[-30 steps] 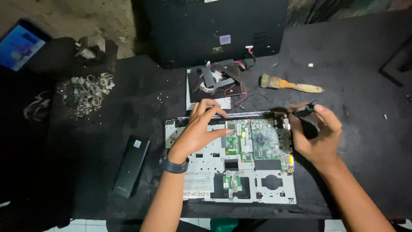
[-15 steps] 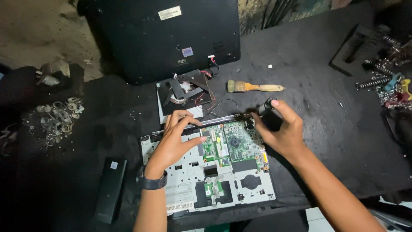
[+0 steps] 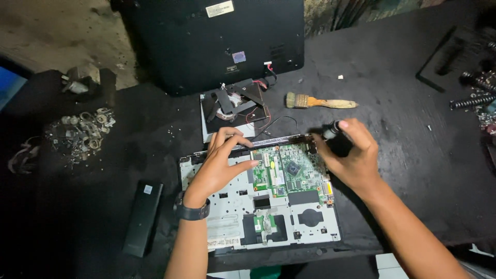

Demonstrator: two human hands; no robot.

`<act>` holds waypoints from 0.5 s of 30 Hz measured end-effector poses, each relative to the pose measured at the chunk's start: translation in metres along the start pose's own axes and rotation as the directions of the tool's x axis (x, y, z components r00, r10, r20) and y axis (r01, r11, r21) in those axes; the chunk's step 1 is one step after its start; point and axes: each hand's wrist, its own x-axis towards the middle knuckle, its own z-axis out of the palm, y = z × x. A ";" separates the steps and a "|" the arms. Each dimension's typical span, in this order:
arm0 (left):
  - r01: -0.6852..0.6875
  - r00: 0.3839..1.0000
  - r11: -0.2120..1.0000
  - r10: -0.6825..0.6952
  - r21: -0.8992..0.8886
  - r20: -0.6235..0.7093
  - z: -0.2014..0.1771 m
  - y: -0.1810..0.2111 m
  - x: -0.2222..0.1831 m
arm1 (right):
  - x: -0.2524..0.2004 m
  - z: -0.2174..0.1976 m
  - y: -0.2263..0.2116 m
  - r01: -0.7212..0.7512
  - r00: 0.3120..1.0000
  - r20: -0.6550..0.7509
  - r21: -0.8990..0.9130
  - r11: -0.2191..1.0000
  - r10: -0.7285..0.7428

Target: Disassembling and cleaning the internal components of a laptop using a screwdriver and a brush.

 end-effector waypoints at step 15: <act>-0.045 0.999 0.999 0.045 -0.029 -0.024 0.003 -0.009 -0.001 | -0.003 -0.004 0.006 0.070 0.997 -0.032 0.028 0.997 -0.070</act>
